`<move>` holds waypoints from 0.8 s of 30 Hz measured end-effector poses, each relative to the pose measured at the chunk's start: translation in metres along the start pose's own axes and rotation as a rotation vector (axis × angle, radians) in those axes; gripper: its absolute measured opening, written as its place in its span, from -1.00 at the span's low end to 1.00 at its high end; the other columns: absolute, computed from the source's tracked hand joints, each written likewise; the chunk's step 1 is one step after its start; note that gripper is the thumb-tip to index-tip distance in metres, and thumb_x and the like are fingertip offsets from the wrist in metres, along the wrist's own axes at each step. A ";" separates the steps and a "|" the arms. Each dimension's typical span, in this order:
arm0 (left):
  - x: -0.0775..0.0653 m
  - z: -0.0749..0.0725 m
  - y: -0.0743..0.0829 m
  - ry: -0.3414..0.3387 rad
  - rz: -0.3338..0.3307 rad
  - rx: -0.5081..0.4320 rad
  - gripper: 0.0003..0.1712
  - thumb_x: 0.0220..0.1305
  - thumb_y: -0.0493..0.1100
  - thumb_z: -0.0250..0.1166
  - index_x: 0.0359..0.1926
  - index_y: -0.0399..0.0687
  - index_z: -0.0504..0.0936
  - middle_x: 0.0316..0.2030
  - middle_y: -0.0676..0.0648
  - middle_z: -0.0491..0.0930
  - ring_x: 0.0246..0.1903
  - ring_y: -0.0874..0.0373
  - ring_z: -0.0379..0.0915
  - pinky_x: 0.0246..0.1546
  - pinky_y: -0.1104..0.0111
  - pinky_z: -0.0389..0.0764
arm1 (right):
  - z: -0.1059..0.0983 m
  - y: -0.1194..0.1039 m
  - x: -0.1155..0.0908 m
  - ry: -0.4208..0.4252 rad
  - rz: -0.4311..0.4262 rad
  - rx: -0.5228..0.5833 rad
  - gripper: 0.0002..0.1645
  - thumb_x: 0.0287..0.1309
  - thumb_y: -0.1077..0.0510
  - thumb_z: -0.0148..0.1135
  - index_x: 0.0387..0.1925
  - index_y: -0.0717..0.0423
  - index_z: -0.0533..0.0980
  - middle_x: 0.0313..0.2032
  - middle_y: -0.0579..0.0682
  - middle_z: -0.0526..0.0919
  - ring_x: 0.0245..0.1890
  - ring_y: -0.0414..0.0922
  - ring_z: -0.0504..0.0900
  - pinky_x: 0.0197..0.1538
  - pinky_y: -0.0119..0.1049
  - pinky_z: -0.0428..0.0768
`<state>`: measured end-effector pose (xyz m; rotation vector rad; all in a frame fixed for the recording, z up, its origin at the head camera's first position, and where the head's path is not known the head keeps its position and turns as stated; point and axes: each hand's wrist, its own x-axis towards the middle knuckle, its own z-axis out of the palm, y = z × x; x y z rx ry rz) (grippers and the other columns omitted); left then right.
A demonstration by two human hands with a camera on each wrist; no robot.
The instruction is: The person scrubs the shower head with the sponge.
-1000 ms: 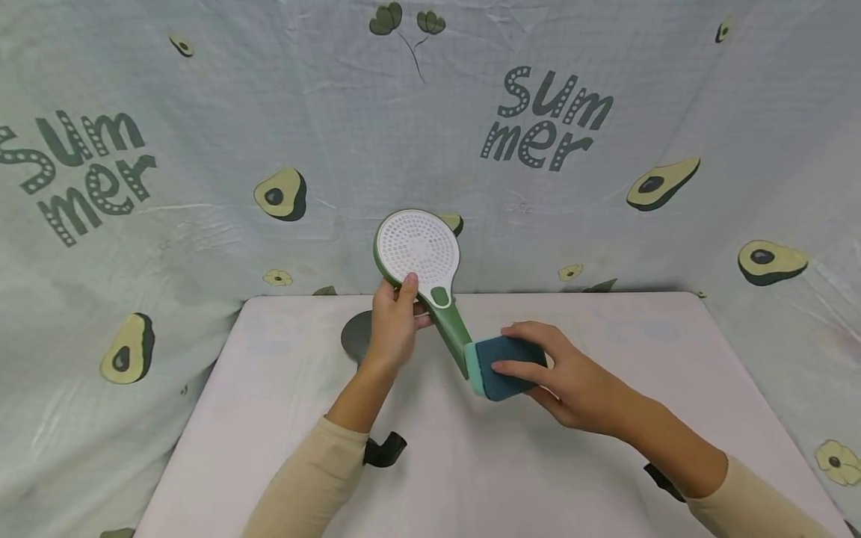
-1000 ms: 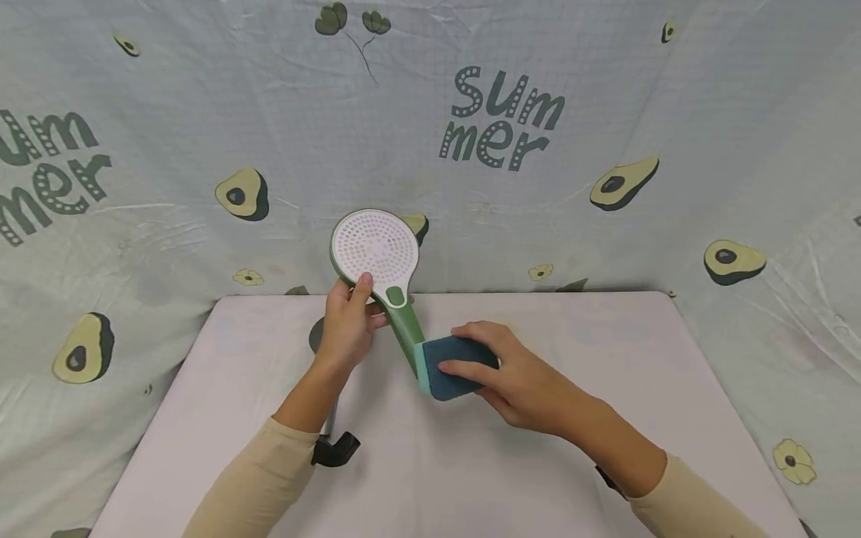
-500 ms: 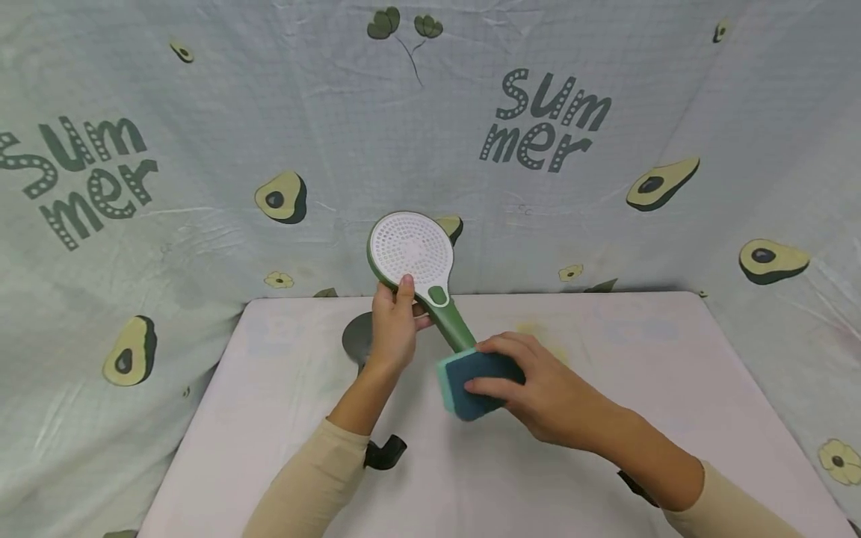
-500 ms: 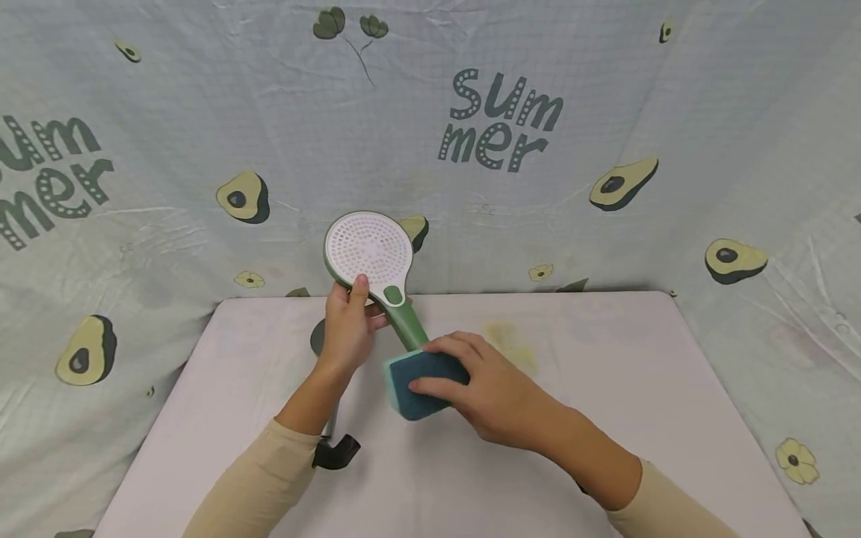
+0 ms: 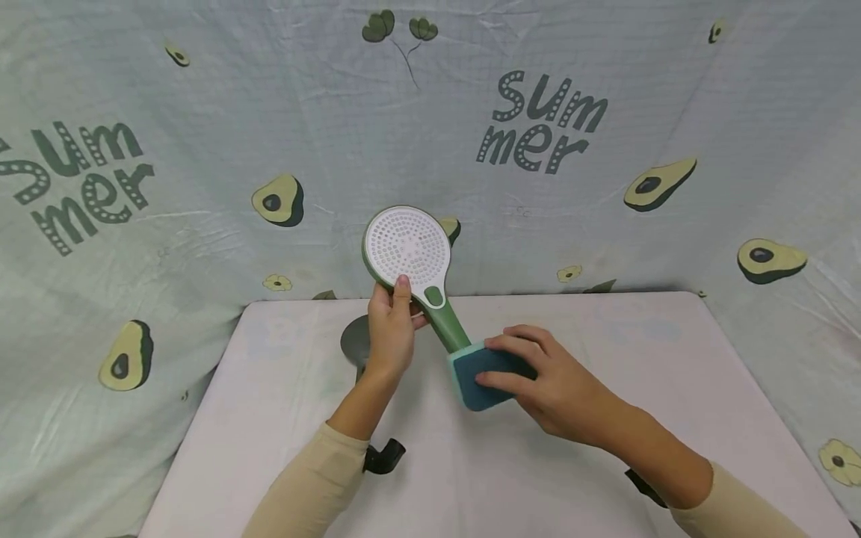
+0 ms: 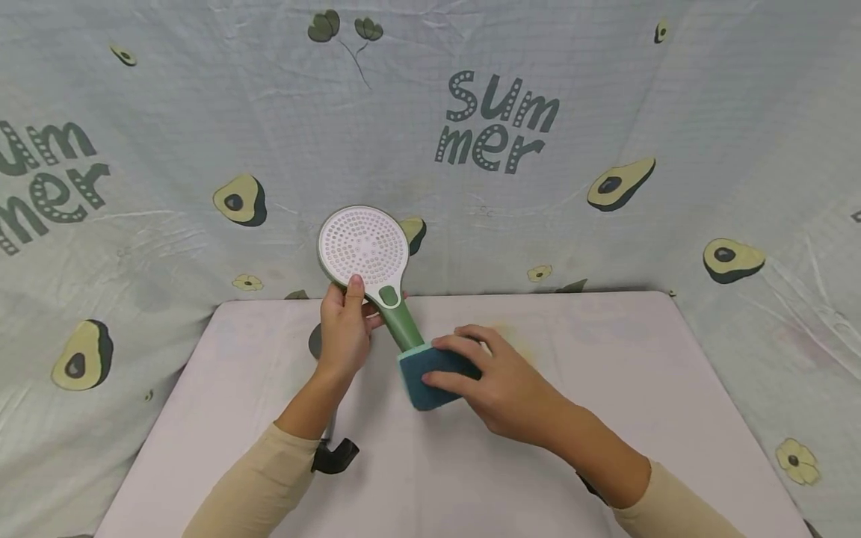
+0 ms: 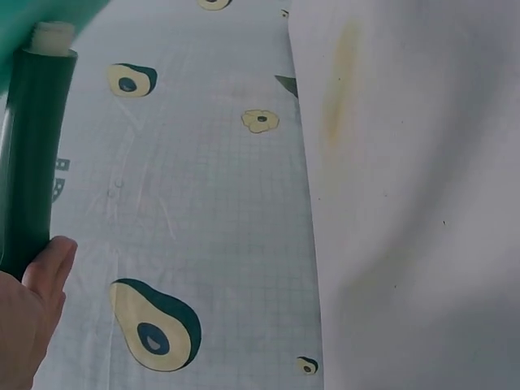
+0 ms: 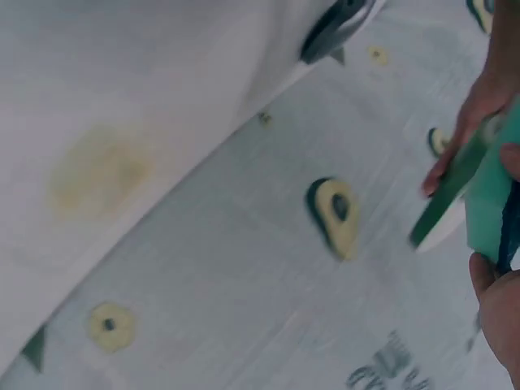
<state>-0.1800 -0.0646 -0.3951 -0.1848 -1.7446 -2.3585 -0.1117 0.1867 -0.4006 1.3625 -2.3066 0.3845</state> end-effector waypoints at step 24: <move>-0.004 -0.003 0.002 -0.012 -0.002 -0.015 -0.54 0.68 -0.07 -0.05 0.35 -0.30 0.31 0.08 -0.42 0.58 -0.26 0.11 0.78 -0.26 0.29 0.80 | 0.005 0.000 -0.007 0.042 0.030 0.097 -0.61 0.55 0.01 -0.04 0.26 -0.19 0.53 0.41 0.15 0.36 0.38 0.17 0.31 0.30 -0.11 0.60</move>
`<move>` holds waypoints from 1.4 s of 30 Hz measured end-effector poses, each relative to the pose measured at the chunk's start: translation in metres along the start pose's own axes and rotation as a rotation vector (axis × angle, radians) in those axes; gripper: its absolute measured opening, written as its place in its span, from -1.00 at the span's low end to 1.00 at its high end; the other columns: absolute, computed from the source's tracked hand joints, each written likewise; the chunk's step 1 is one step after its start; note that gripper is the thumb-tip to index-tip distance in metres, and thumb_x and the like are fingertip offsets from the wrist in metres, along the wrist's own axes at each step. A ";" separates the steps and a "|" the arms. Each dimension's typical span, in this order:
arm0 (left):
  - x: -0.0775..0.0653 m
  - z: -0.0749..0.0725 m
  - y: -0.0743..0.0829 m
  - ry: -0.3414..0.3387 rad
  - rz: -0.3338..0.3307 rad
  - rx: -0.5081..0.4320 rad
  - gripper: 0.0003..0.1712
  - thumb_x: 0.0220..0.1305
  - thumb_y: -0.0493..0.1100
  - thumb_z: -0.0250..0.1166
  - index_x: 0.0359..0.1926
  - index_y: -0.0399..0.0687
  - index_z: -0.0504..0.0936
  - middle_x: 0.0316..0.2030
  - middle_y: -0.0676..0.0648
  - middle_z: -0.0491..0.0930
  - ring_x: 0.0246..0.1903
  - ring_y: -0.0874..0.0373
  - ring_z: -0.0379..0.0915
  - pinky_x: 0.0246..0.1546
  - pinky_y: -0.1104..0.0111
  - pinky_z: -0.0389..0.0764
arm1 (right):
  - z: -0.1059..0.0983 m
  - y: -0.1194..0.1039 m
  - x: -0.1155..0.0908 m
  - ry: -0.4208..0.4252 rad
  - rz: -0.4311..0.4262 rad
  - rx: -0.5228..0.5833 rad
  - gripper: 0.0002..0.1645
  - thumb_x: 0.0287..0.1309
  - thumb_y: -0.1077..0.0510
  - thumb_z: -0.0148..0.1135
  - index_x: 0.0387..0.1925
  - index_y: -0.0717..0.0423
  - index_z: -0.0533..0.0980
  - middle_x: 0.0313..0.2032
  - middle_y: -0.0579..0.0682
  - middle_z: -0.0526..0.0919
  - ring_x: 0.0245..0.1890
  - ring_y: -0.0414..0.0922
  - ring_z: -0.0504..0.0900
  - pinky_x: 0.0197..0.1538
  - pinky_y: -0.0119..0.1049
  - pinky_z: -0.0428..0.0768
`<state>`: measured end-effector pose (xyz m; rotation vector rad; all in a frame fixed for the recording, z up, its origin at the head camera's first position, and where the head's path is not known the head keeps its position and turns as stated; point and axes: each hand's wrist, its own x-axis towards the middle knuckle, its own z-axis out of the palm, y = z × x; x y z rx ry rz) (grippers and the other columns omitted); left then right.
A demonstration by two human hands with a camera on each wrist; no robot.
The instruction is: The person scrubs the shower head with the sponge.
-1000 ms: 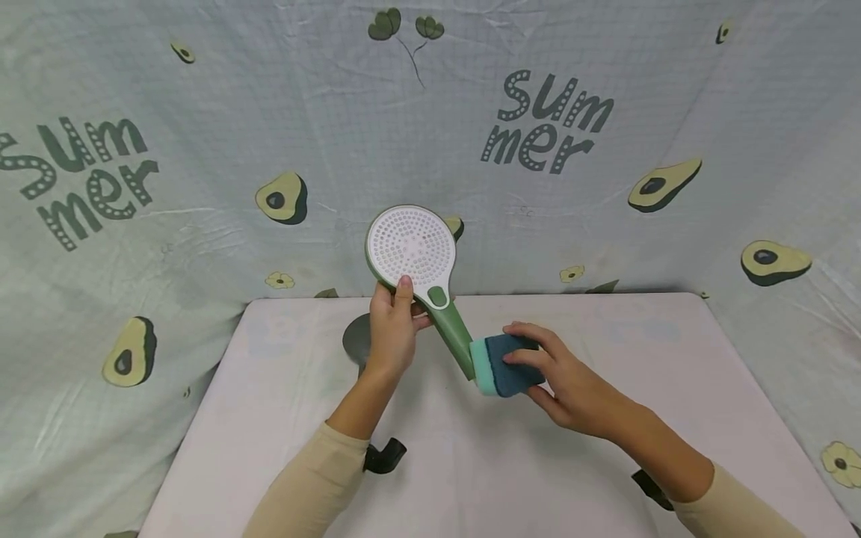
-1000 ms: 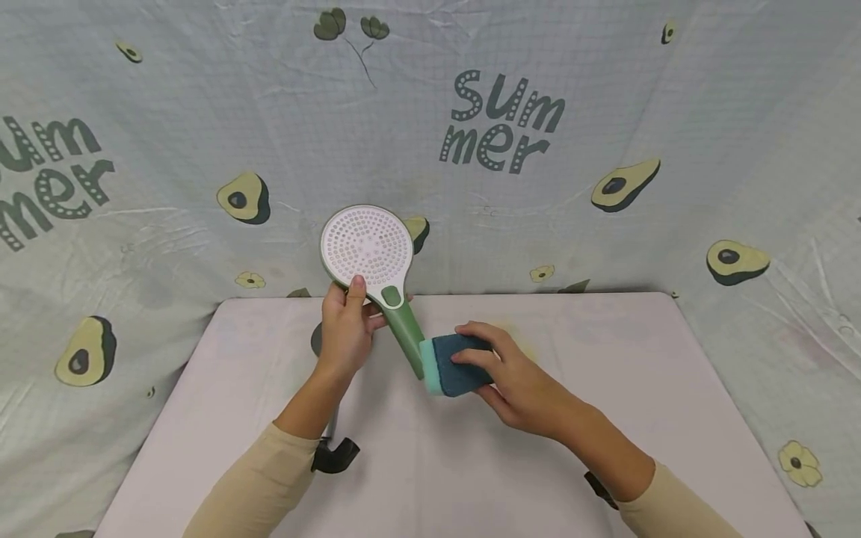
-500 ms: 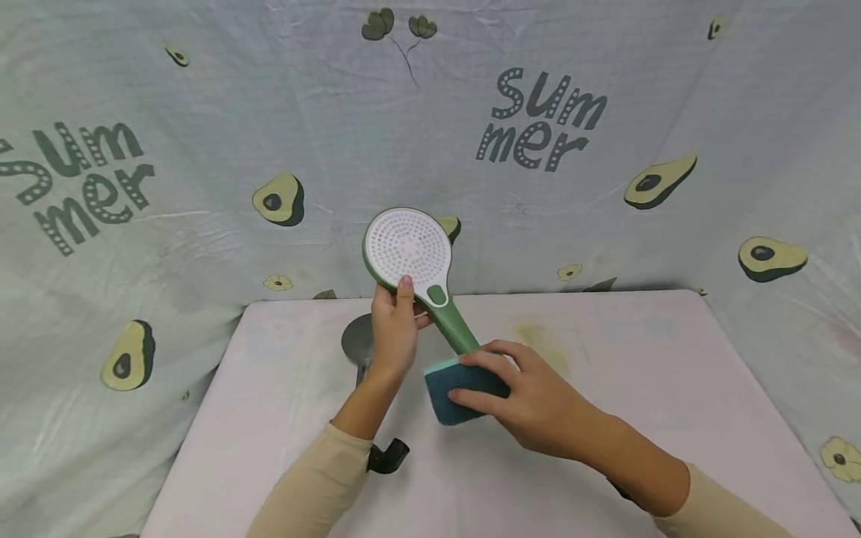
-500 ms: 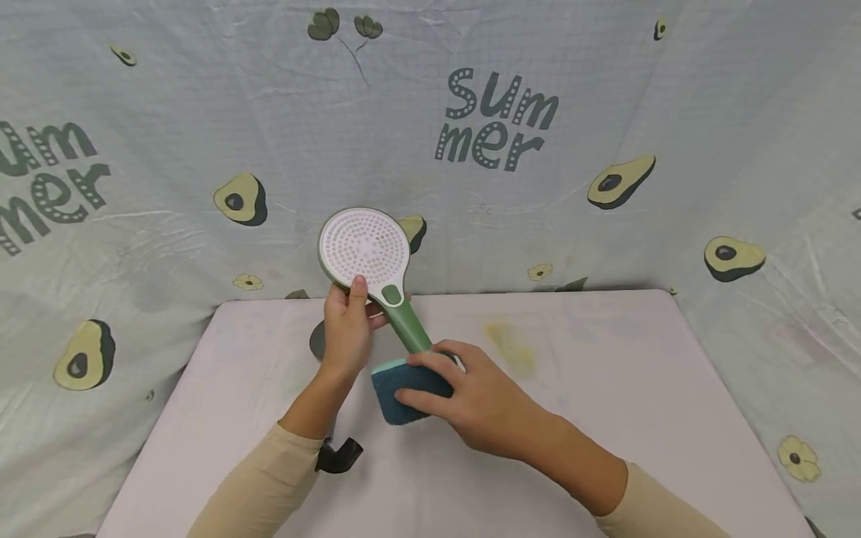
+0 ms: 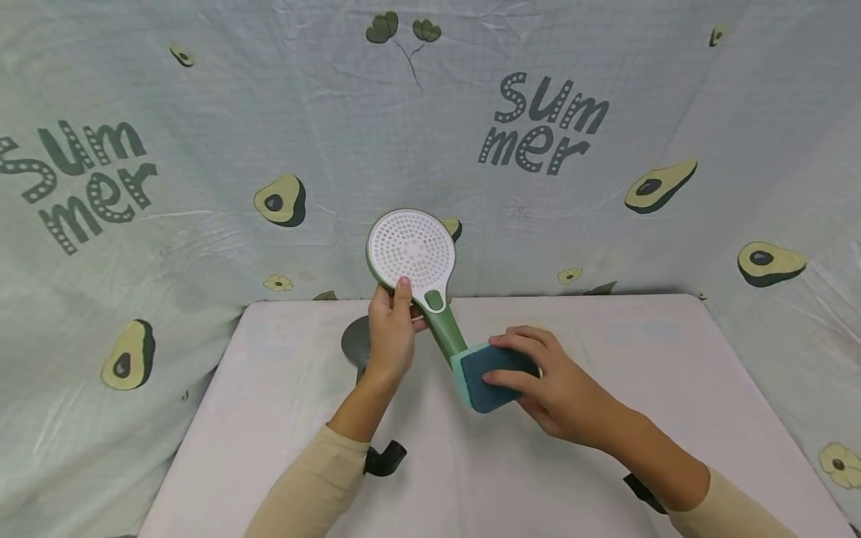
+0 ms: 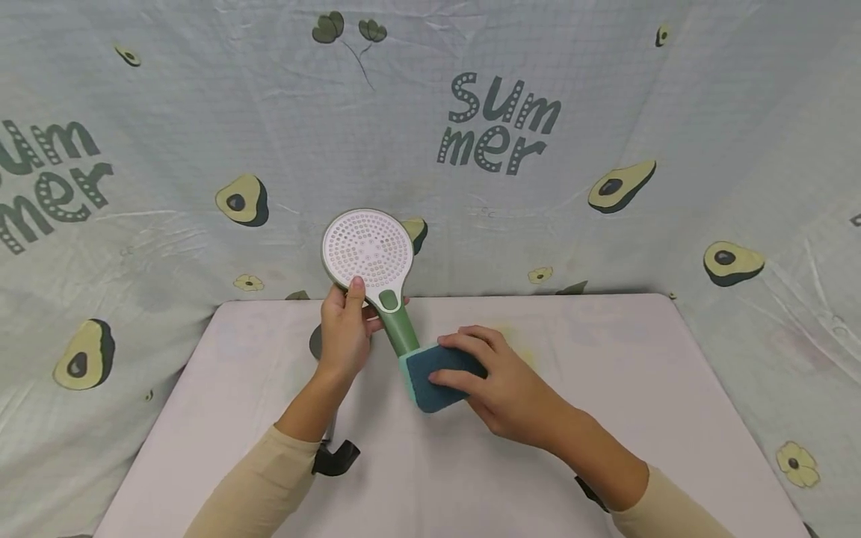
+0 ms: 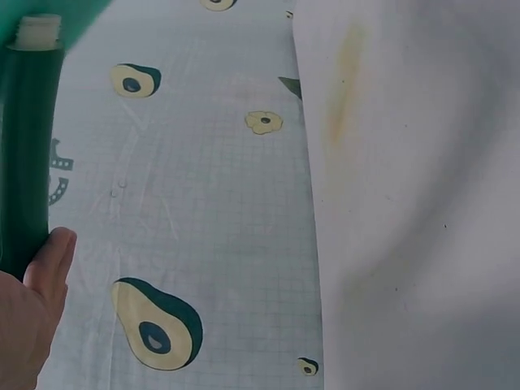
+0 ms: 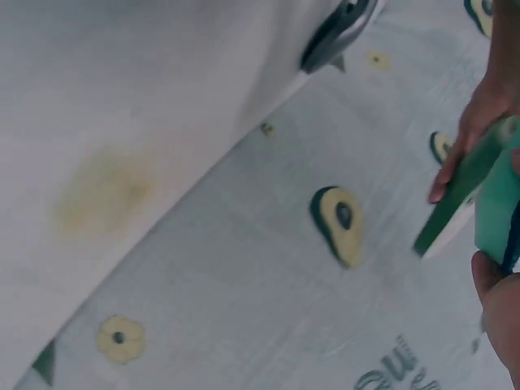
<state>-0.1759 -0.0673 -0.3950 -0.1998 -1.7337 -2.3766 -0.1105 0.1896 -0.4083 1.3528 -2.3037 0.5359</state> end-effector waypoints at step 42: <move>0.002 0.005 -0.005 -0.104 -0.173 0.066 -0.10 0.42 -0.08 0.33 0.50 0.06 -0.09 0.05 -0.29 0.51 -0.69 0.20 0.56 -0.60 0.39 0.67 | 0.003 0.018 -0.026 0.049 0.235 0.104 -0.42 0.55 -0.23 -0.12 0.33 0.01 0.39 0.47 0.18 0.20 0.42 0.03 0.28 0.39 -0.62 0.26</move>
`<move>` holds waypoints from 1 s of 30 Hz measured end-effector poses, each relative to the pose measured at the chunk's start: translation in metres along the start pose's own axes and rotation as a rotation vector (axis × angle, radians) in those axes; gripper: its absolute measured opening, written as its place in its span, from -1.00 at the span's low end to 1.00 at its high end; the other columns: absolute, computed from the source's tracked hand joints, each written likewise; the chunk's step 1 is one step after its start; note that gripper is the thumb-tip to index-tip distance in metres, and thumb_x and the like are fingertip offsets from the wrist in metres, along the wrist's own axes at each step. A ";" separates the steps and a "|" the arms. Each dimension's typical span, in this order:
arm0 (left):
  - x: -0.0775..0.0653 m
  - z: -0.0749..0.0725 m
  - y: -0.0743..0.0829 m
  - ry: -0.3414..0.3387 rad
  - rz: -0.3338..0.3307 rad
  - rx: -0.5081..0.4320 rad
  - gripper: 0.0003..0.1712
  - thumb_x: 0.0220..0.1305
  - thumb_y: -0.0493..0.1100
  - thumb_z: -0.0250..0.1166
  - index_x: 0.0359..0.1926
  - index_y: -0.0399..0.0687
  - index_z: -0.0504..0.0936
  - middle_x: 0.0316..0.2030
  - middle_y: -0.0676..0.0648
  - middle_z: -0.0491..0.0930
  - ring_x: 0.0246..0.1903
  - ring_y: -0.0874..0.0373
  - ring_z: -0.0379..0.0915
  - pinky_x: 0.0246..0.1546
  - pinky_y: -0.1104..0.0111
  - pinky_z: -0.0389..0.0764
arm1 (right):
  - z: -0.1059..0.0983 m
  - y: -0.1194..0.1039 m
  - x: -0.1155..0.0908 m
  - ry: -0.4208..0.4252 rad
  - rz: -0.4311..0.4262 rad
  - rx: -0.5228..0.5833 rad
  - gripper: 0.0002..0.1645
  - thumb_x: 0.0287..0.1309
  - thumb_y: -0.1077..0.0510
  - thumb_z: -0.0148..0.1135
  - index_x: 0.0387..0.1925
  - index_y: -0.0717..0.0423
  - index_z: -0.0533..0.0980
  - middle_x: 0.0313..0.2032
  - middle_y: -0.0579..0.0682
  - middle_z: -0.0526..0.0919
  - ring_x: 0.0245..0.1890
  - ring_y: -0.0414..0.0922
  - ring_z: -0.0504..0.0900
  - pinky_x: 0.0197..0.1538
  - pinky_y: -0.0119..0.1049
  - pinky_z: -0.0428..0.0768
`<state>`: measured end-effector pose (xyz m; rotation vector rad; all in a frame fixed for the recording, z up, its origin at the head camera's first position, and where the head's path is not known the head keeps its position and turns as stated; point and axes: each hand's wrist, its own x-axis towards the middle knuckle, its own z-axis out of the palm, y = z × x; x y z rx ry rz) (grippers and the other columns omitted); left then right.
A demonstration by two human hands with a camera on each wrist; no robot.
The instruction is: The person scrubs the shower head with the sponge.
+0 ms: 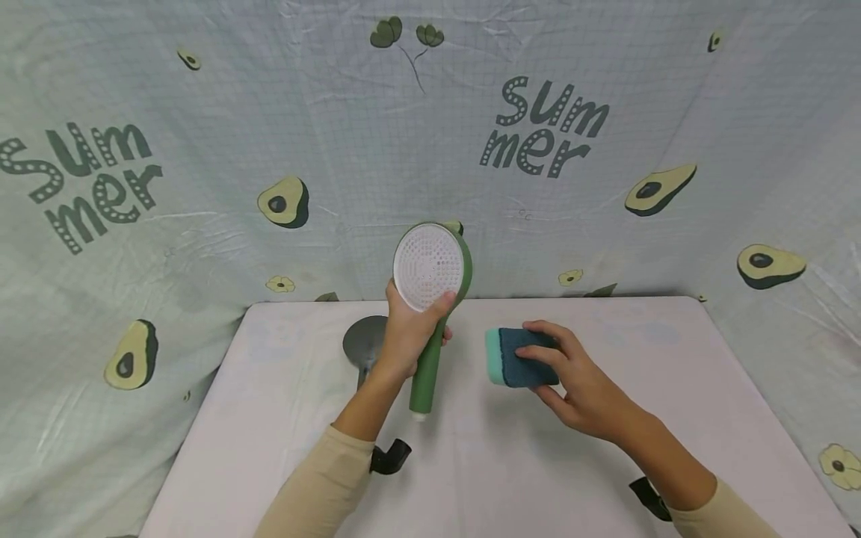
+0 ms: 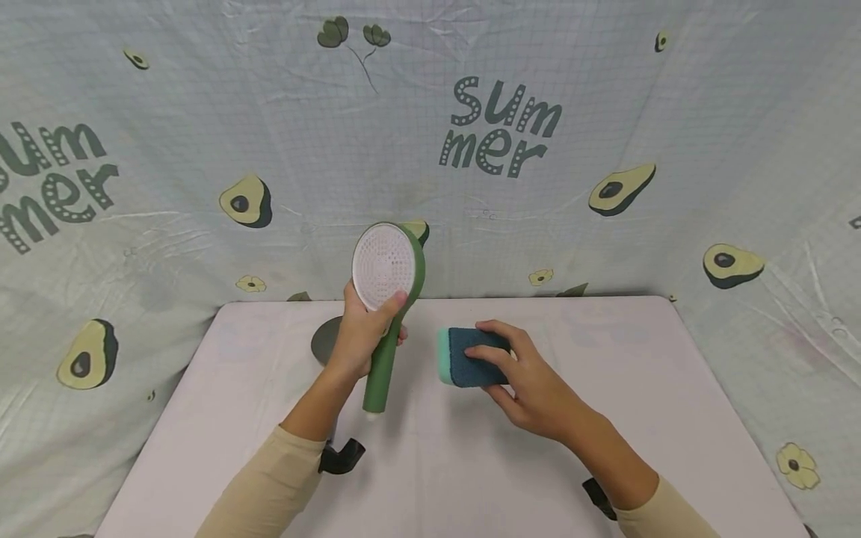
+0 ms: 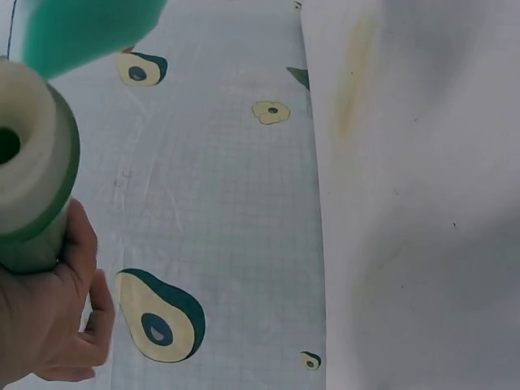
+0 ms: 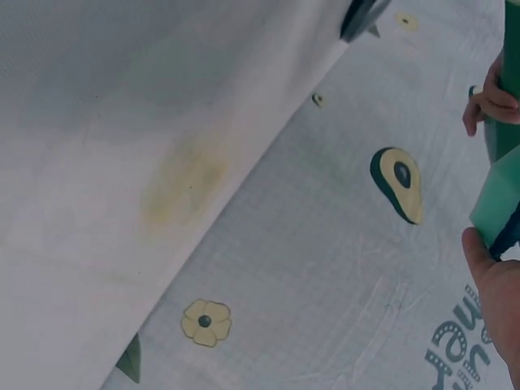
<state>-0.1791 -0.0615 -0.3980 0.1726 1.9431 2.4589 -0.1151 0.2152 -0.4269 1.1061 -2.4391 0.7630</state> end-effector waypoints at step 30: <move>-0.007 -0.014 -0.007 -0.064 -0.018 -0.112 -0.48 0.66 -0.04 0.01 0.26 -0.46 0.47 -0.07 -0.02 0.69 -0.06 0.26 0.62 0.00 0.45 0.62 | -0.008 0.007 -0.001 -0.027 0.064 0.015 -0.20 0.17 0.27 0.49 0.39 -0.07 0.38 0.49 0.12 0.21 0.40 0.05 0.31 0.36 -0.66 0.29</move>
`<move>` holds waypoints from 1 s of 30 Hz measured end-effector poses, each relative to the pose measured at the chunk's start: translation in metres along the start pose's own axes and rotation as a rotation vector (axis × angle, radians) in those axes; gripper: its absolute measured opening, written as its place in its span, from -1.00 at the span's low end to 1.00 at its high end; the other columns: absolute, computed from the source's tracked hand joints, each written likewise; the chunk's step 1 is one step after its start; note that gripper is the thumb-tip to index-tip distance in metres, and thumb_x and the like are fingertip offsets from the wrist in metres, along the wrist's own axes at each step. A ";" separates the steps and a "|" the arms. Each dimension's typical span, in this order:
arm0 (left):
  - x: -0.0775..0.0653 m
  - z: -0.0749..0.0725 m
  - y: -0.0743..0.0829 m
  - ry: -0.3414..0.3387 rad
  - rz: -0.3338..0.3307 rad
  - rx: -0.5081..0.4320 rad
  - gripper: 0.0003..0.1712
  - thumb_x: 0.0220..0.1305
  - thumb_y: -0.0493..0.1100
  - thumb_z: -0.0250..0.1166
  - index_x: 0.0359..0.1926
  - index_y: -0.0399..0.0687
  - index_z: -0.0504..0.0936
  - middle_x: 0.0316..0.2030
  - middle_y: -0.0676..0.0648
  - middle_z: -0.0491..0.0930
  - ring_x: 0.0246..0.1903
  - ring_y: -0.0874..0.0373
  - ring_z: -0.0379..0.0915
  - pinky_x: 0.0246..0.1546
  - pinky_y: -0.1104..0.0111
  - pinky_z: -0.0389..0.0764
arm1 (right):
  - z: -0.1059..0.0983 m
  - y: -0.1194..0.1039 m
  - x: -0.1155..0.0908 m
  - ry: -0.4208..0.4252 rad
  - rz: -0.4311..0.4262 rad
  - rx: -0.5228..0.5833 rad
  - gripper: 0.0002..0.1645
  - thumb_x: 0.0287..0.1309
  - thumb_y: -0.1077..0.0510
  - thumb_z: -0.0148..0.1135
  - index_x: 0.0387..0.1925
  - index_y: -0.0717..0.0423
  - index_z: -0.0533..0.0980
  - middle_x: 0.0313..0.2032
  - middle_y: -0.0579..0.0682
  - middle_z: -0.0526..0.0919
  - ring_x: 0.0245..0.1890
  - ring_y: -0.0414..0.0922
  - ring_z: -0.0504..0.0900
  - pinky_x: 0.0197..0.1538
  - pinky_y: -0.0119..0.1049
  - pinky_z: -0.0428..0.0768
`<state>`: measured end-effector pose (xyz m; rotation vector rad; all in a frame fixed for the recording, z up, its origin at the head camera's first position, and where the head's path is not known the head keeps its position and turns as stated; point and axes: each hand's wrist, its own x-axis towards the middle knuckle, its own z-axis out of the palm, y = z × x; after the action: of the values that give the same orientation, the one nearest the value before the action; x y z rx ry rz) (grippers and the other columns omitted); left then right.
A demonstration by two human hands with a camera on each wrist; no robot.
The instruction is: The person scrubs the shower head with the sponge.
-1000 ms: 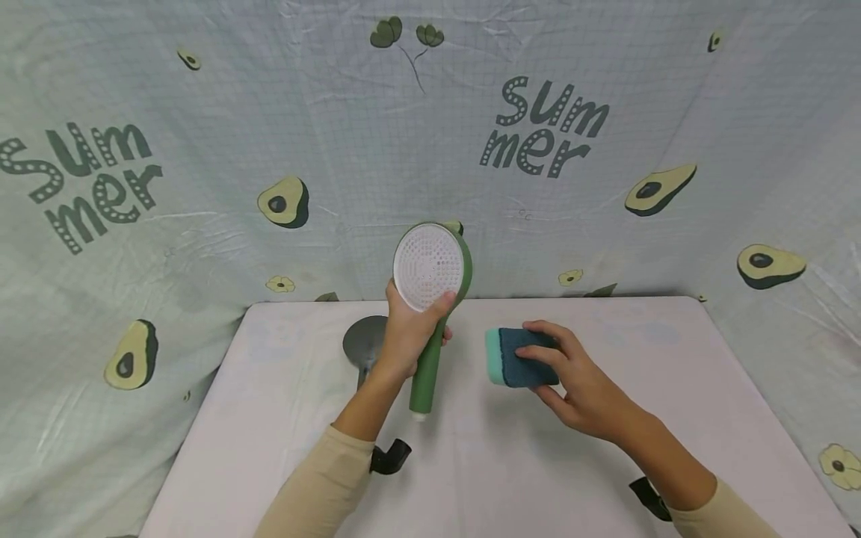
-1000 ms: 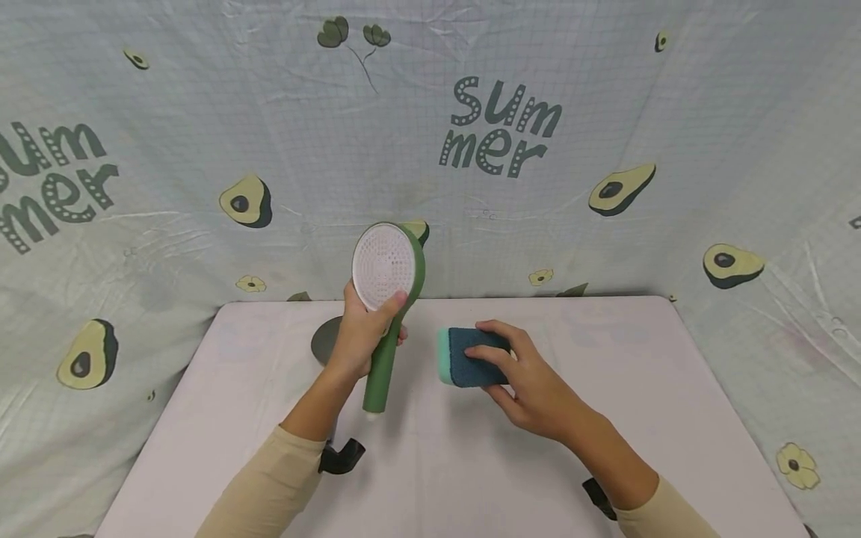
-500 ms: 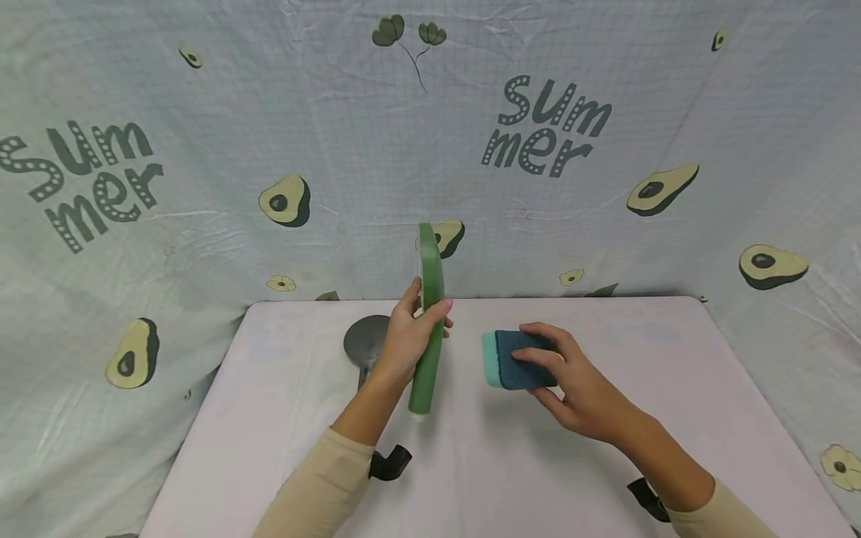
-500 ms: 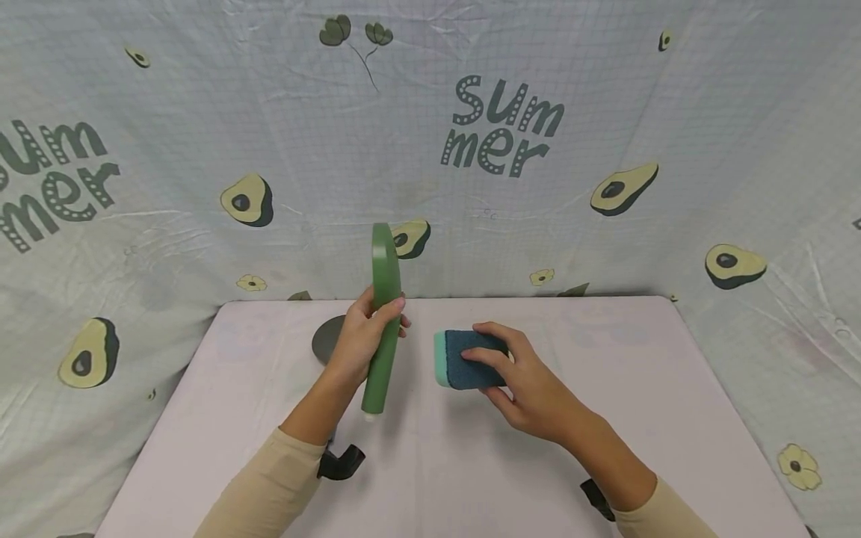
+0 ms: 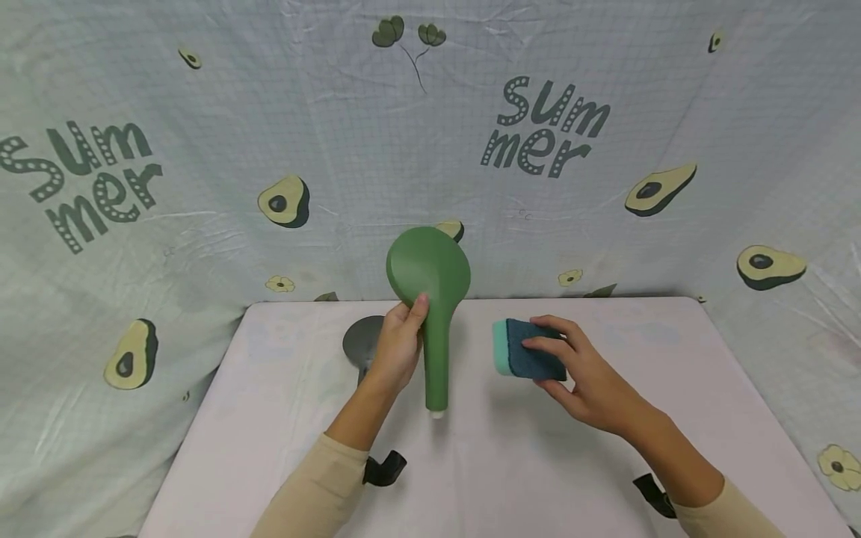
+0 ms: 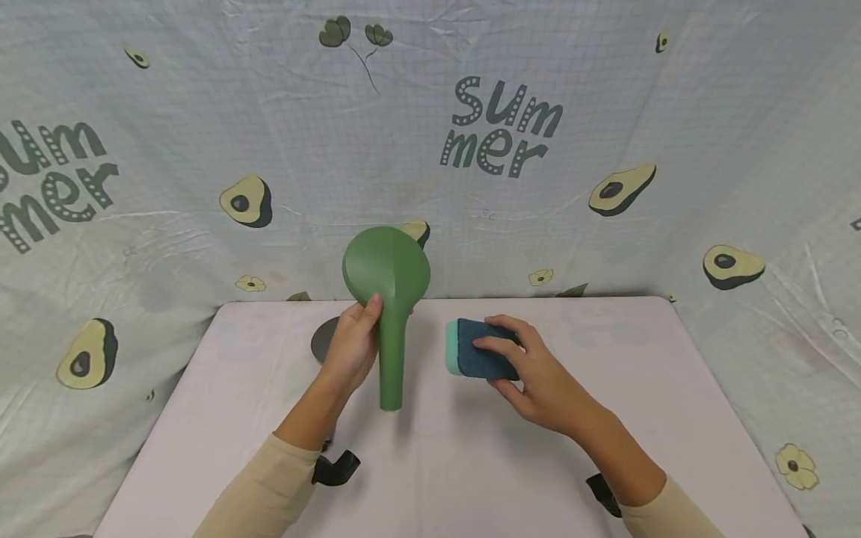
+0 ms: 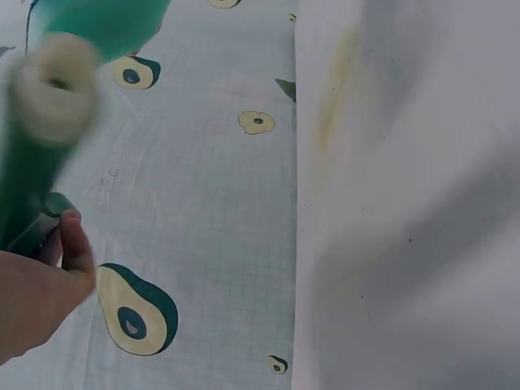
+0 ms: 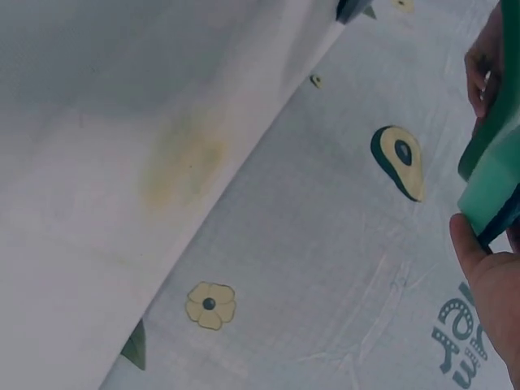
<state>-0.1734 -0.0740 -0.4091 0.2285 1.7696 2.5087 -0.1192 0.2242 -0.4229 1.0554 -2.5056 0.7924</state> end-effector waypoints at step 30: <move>-0.002 0.010 -0.004 -0.156 -0.041 -0.124 -0.47 0.70 -0.14 -0.13 0.40 -0.52 0.27 -0.05 -0.05 0.61 -0.19 0.21 0.72 -0.19 0.34 0.78 | -0.008 -0.016 0.089 -0.060 -0.046 -0.093 -0.22 0.23 0.15 0.49 0.43 -0.16 0.40 0.46 0.18 0.28 0.42 0.22 0.32 0.30 0.18 0.55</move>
<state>-0.1698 -0.0638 -0.4100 0.3660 1.5406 2.4848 -0.1675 0.1702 -0.3683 1.1162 -2.5317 0.6338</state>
